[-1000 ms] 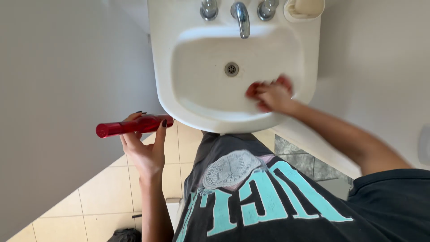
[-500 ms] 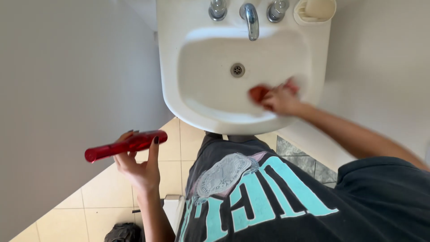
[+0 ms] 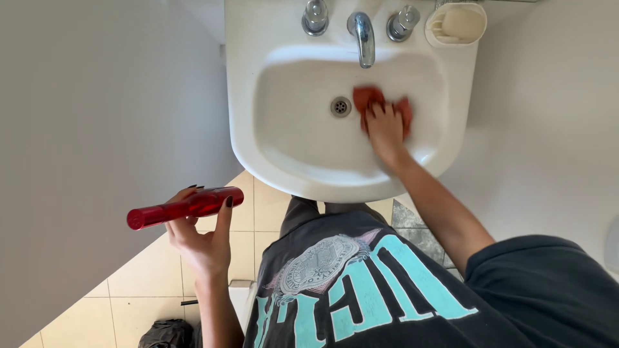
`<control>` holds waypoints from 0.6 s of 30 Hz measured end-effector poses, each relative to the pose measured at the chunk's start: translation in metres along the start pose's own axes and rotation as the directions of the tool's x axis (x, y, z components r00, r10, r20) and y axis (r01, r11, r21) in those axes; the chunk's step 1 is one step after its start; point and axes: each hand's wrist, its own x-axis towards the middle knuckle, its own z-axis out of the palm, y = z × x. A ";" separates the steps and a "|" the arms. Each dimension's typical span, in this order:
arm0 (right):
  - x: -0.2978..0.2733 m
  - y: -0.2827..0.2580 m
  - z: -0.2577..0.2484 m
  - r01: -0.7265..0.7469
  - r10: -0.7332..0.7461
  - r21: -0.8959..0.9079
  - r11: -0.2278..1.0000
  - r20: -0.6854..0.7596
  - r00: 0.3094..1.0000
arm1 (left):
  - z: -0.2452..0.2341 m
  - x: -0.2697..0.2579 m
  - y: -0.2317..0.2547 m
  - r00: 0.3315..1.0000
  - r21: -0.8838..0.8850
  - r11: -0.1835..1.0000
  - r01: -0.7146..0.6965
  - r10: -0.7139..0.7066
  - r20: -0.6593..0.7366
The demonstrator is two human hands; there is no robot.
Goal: Cleaning a bathroom sink and faucet using a cloth and cleaning solution.
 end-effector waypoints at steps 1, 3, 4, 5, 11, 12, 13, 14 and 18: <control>-0.018 -0.015 0.004 0.021 -0.020 -0.020 1.000 0.092 0.996 | 0.002 -0.001 0.002 1.000 0.008 1.000 -0.004 0.004 -0.001; -0.026 -0.047 -0.002 0.051 -0.044 -0.039 0.998 0.167 0.985 | 0.007 -0.001 0.003 1.000 0.017 1.000 -0.015 0.016 -0.017; -0.024 -0.064 -0.013 0.136 -0.178 0.257 0.957 0.144 0.973 | 0.008 0.000 0.004 1.000 -0.010 1.000 -0.004 0.004 -0.020; -0.022 -0.082 -0.023 0.211 -0.298 0.528 0.823 0.084 0.951 | 0.010 -0.001 0.005 1.000 -0.038 0.999 0.006 -0.007 -0.023; 0.013 -0.033 -0.035 0.098 -0.123 0.127 0.987 0.205 0.971 | 0.017 0.014 0.021 0.999 -0.011 0.999 -0.036 0.036 0.026; 0.002 -0.043 -0.031 0.102 -0.126 0.128 0.987 0.199 0.972 | 0.017 0.012 0.020 0.999 -0.008 0.999 -0.039 0.039 0.021; -0.009 -0.054 -0.028 0.090 -0.153 0.256 0.962 0.238 0.959 | 0.017 0.011 0.019 1.000 -0.032 0.999 -0.025 0.025 0.008; -0.025 -0.068 -0.024 0.067 -0.184 0.381 0.922 0.280 0.942 | 0.014 0.009 0.018 1.000 -0.054 0.999 -0.005 0.006 0.004; 0.014 -0.112 -0.103 0.025 -0.355 0.769 0.639 0.267 0.896 | 0.015 0.017 0.015 1.000 -0.067 0.998 0.008 -0.009 -0.015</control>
